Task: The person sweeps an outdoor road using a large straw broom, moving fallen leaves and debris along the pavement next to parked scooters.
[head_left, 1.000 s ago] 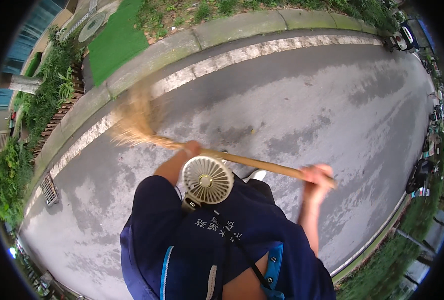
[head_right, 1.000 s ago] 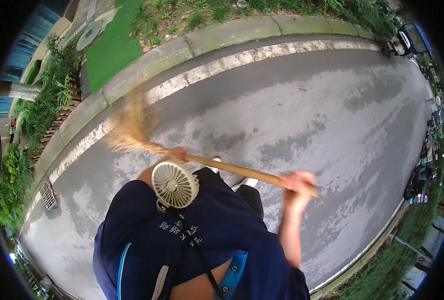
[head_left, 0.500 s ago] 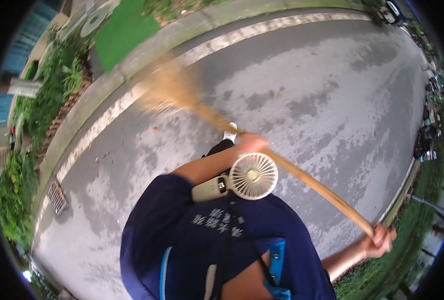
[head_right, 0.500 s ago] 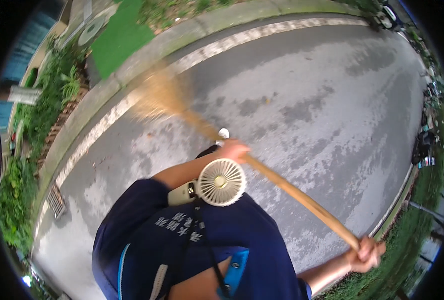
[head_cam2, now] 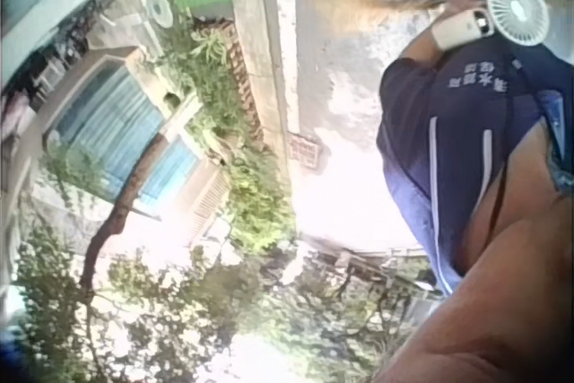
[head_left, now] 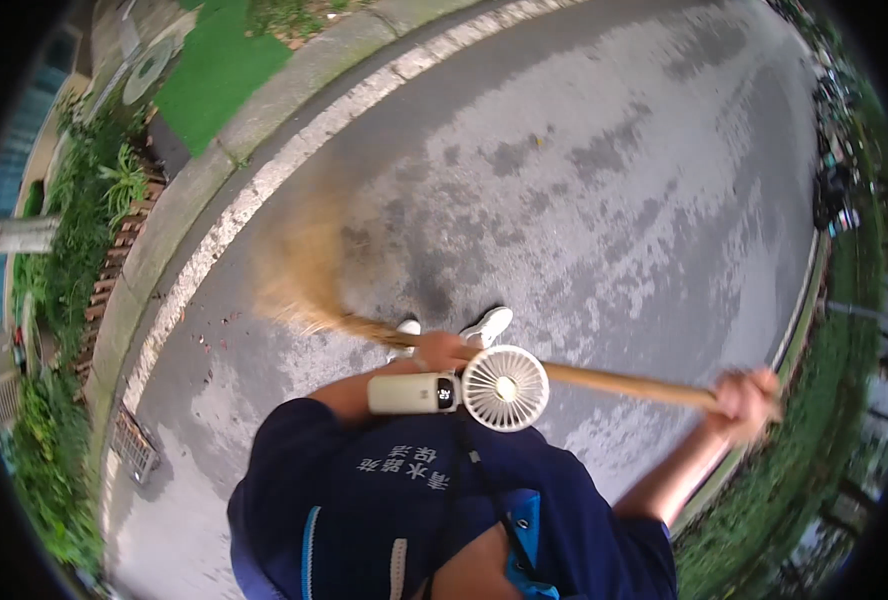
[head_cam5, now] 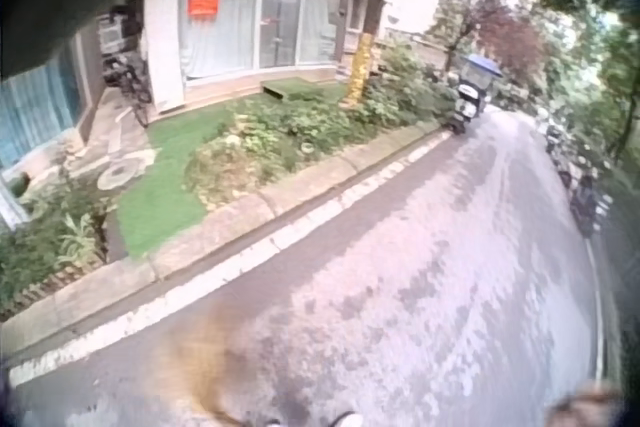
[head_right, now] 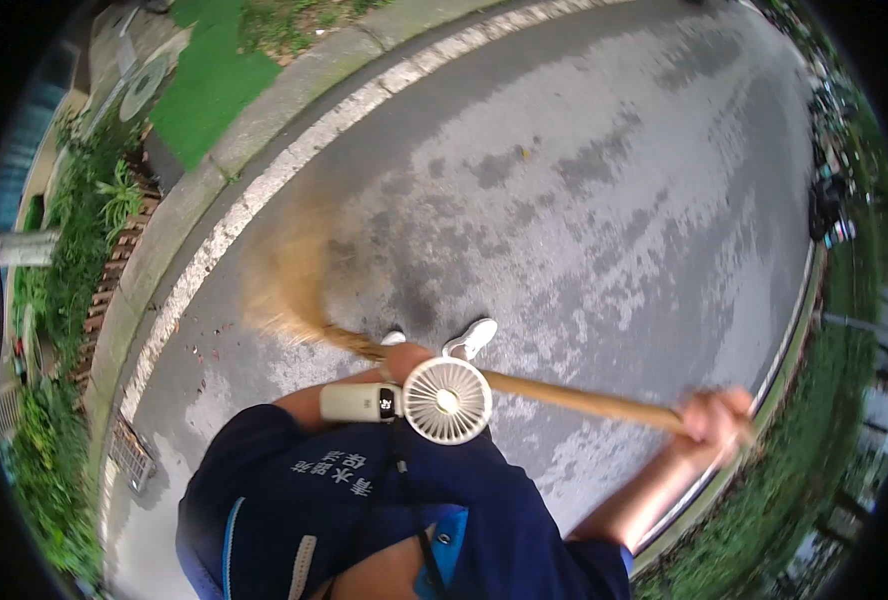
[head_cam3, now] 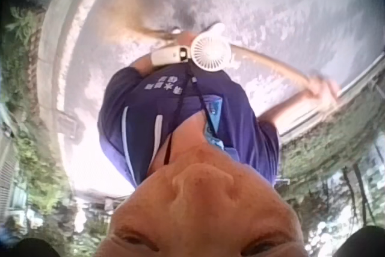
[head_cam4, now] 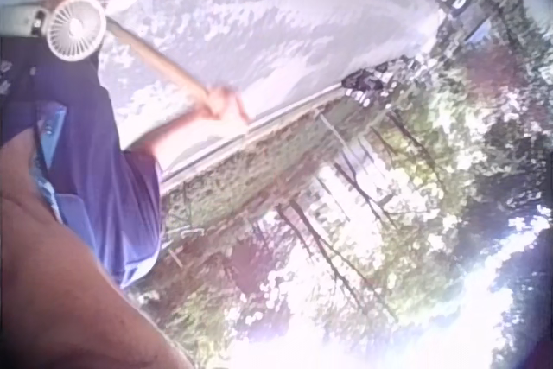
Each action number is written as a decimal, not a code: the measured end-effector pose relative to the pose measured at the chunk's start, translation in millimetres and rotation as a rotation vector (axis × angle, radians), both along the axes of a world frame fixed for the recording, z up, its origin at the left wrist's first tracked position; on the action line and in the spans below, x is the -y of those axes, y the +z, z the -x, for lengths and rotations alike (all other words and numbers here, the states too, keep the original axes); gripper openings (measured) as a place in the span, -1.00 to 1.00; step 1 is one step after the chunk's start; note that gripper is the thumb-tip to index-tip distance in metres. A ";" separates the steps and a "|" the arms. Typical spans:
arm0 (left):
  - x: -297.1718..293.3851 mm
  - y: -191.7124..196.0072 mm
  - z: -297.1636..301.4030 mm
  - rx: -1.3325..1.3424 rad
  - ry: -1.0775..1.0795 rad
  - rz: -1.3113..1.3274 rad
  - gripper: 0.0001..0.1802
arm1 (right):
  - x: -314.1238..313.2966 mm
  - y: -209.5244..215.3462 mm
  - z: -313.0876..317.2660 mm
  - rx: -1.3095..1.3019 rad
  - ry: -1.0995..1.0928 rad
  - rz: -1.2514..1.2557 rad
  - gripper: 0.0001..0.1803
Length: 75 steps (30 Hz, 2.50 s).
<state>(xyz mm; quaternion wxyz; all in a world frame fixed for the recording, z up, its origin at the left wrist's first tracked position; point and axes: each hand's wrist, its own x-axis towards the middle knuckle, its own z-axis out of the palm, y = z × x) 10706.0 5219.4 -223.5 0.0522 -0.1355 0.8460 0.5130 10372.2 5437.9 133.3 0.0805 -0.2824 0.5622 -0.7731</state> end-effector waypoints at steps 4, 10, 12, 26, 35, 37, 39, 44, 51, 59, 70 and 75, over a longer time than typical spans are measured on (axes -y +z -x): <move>35.7 2.1 -104.7 0.359 0.022 0.268 -0.54 | 23.9 -76.4 -77.2 0.550 0.136 0.005 -0.87; -20.3 24.5 47.3 -0.077 -0.147 0.042 -0.72 | -158.7 12.6 -39.2 0.301 -0.097 0.355 -0.85; -50.3 106.0 138.4 -0.106 -0.167 0.268 -0.81 | -213.4 50.8 -48.7 0.144 -0.292 0.382 -0.92; -202.8 64.0 521.2 -0.328 -0.287 0.142 -0.75 | -257.1 96.4 142.3 -0.234 -0.495 0.088 -0.96; -113.4 92.0 539.9 -0.099 -0.430 0.218 -0.61 | -289.9 46.2 343.9 0.203 -0.396 0.401 -0.84; -87.3 116.4 603.5 -0.220 -0.489 0.295 -0.67 | -288.8 55.3 355.4 0.072 -0.627 0.438 -0.78; -62.3 135.7 690.6 -0.431 -0.492 0.168 -0.84 | -260.1 84.8 352.9 -0.137 -0.343 0.453 -0.92; 44.4 124.8 935.1 -0.731 -0.305 0.188 -0.84 | -37.5 93.2 433.2 -0.242 -0.780 0.180 -0.95; 249.7 46.9 1073.6 -0.344 -0.069 0.467 -0.72 | 175.2 22.1 617.8 -0.242 -0.300 -0.041 -0.87; 181.1 5.8 868.0 -0.032 0.156 0.200 -0.63 | 123.5 35.9 724.4 0.218 -0.031 -0.143 -0.86; 27.2 25.6 781.8 0.709 0.082 0.344 -0.58 | -44.2 -74.1 792.0 0.697 0.214 0.216 -0.88; -3.6 31.1 936.5 0.244 -0.299 0.258 -0.60 | -174.7 -26.4 807.2 0.522 -0.065 0.280 -0.88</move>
